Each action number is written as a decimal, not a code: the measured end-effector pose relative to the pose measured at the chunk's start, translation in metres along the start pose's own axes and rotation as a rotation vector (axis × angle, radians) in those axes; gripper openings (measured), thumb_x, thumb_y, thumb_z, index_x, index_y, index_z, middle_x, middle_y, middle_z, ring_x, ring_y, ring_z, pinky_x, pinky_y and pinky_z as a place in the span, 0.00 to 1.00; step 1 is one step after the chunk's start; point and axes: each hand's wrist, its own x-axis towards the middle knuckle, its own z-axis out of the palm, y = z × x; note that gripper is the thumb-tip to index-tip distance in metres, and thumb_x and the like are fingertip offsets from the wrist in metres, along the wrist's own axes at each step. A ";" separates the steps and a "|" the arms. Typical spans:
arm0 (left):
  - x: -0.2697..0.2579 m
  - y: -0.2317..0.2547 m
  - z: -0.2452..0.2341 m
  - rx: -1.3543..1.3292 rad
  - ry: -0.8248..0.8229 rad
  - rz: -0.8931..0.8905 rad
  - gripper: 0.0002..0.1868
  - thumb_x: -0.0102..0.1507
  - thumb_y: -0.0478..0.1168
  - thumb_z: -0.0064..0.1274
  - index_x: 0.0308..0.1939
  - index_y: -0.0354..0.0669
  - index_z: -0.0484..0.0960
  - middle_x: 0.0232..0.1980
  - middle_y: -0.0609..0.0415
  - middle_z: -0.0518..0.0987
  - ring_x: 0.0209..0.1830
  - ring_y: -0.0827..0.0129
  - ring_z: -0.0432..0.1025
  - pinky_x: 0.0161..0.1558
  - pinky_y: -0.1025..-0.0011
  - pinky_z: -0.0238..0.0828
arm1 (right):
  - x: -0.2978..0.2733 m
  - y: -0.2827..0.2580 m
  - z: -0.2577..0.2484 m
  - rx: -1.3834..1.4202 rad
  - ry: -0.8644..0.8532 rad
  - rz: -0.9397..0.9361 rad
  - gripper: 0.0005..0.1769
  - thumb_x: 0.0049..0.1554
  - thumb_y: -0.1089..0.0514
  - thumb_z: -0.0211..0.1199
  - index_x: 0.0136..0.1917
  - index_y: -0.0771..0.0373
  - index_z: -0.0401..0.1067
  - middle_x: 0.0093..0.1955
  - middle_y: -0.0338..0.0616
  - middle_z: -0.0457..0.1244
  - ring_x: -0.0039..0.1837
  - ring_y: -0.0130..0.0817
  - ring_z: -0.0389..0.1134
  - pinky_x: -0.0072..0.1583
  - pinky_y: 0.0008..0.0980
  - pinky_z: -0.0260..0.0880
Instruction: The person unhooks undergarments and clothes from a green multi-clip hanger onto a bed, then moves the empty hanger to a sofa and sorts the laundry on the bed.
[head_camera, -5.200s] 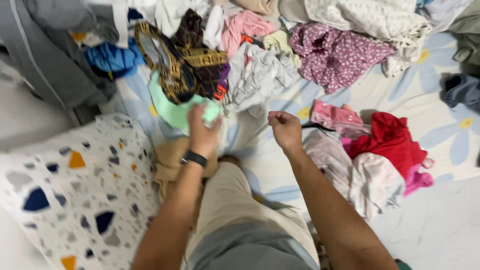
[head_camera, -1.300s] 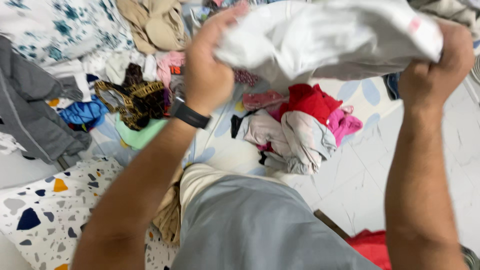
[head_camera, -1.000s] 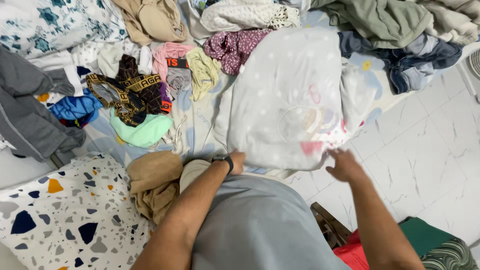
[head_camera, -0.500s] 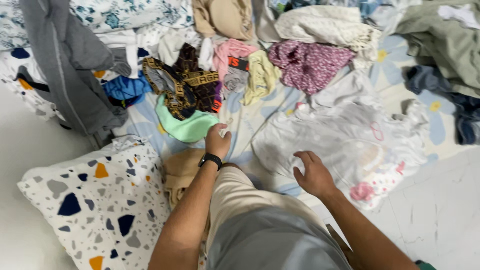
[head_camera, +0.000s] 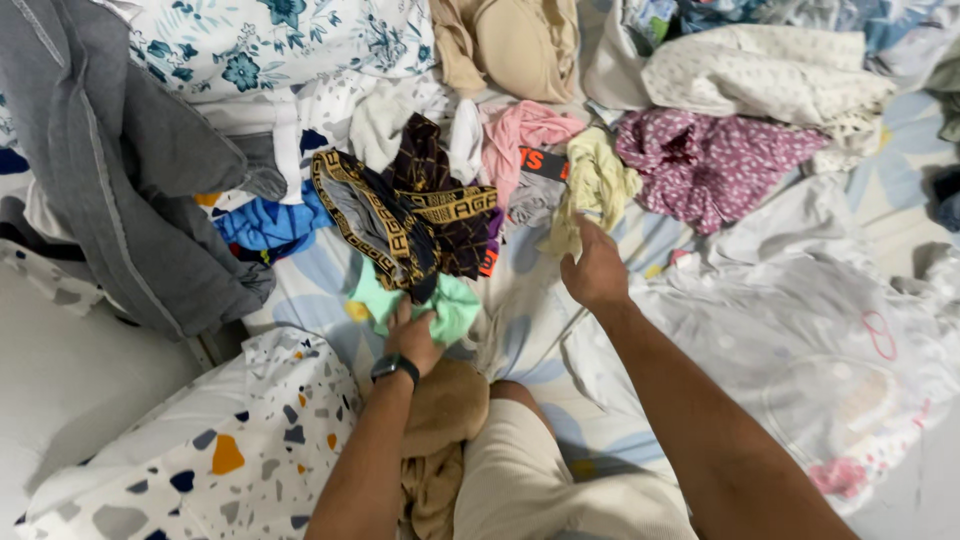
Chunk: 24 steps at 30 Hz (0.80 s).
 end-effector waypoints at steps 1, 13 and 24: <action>-0.003 0.000 -0.004 -0.025 -0.015 -0.012 0.30 0.48 0.45 0.57 0.54 0.53 0.69 0.67 0.46 0.45 0.64 0.44 0.44 0.61 0.59 0.46 | 0.010 -0.005 0.001 0.009 0.052 -0.086 0.41 0.38 0.62 0.59 0.63 0.74 0.50 0.58 0.65 0.53 0.60 0.63 0.50 0.58 0.49 0.52; 0.034 0.116 -0.094 0.190 0.870 0.478 0.38 0.42 0.45 0.61 0.56 0.58 0.66 0.62 0.42 0.55 0.62 0.49 0.51 0.54 0.48 0.48 | -0.033 0.029 0.022 -0.258 -0.708 0.389 0.22 0.52 0.48 0.49 0.58 0.56 0.60 0.57 0.52 0.59 0.59 0.48 0.59 0.58 0.42 0.58; 0.031 0.041 -0.064 -0.321 0.596 0.038 0.18 0.55 0.41 0.54 0.46 0.48 0.67 0.42 0.46 0.73 0.40 0.51 0.70 0.39 0.58 0.66 | 0.007 -0.016 -0.015 0.005 -0.033 0.052 0.19 0.48 0.55 0.59 0.53 0.61 0.66 0.50 0.51 0.61 0.49 0.45 0.64 0.51 0.36 0.64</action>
